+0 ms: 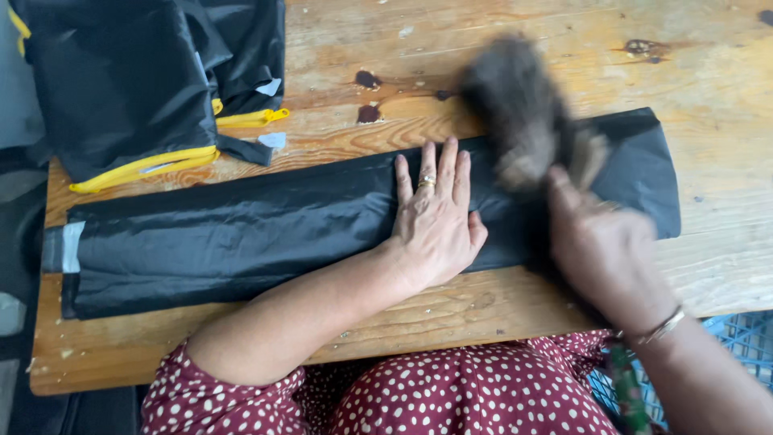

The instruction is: The person smooths a long piece of black fabric on a wooden table with their hands. They then use a feather duster to brush the surface of the fabric repeatedly before smoothing it again.

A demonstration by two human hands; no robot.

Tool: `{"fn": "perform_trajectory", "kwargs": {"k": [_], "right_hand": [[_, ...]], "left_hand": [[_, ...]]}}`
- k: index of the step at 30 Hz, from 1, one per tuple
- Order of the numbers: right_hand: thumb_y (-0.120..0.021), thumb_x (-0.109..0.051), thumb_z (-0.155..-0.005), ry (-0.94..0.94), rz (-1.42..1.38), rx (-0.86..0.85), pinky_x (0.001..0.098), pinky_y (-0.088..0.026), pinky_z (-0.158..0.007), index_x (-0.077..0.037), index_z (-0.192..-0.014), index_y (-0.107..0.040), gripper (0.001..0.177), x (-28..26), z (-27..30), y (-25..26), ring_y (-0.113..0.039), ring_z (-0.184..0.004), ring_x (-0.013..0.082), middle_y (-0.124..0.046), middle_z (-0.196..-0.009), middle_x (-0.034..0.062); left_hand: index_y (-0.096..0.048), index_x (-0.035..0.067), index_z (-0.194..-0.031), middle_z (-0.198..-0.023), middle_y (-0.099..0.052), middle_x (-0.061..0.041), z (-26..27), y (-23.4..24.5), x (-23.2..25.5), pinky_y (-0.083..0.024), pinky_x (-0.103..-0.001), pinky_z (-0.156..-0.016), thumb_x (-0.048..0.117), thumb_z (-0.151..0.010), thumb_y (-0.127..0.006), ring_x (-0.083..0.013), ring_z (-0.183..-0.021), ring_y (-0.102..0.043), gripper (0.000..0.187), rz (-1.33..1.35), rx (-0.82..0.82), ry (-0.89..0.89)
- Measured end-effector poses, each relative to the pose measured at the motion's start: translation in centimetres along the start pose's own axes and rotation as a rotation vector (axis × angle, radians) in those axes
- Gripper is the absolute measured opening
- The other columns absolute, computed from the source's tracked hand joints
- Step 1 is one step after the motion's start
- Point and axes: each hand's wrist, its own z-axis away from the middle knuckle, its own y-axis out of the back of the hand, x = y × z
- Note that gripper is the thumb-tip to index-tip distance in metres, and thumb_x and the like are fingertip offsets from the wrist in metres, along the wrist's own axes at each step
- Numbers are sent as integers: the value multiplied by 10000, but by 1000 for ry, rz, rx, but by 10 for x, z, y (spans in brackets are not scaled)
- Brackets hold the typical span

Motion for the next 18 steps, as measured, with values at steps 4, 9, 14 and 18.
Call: {"fn": "perform_trajectory", "kwargs": {"k": [4,9,14,18], "right_hand": [[-544,-224,-1089,-149,-192,-53,358,-428,-409,-263,-1296,-693,259,27,-12,-52,-643,-490,197,-632,-633,-14],[-520,-212,-1074,-90,-105,-15,292,-410,-415,-202,-1394,-654,347,14,-13,-40,-598,-476,120,-609,-662,-41],[-565,-113,-907,-8,-633,-76,420,-499,-446,-54,-1523,-533,620,-23,-2,23,-677,-562,282,-697,-922,71],[-550,-179,-997,-19,-301,5,340,-405,-444,-156,-1461,-635,473,-6,-4,1,-604,-514,178,-639,-775,3]], "left_hand": [[-362,-2,-1568,-1674,-272,-205,0,2,-1,-178,-691,-1223,443,-880,-469,-435,-1535,-271,826,16,15,-4],[-373,0,-1559,-1673,-276,-204,-1,-3,-4,-174,-712,-1213,438,-862,-469,-428,-1534,-280,829,-8,7,21],[-467,-40,-1481,-1637,-316,-233,-11,-1,-12,-135,-729,-1212,472,-830,-522,-442,-1530,-227,829,-35,-36,63],[-376,-1,-1565,-1675,-263,-207,-8,-9,-14,-138,-714,-1228,453,-858,-497,-437,-1545,-245,849,-14,24,100]]}}
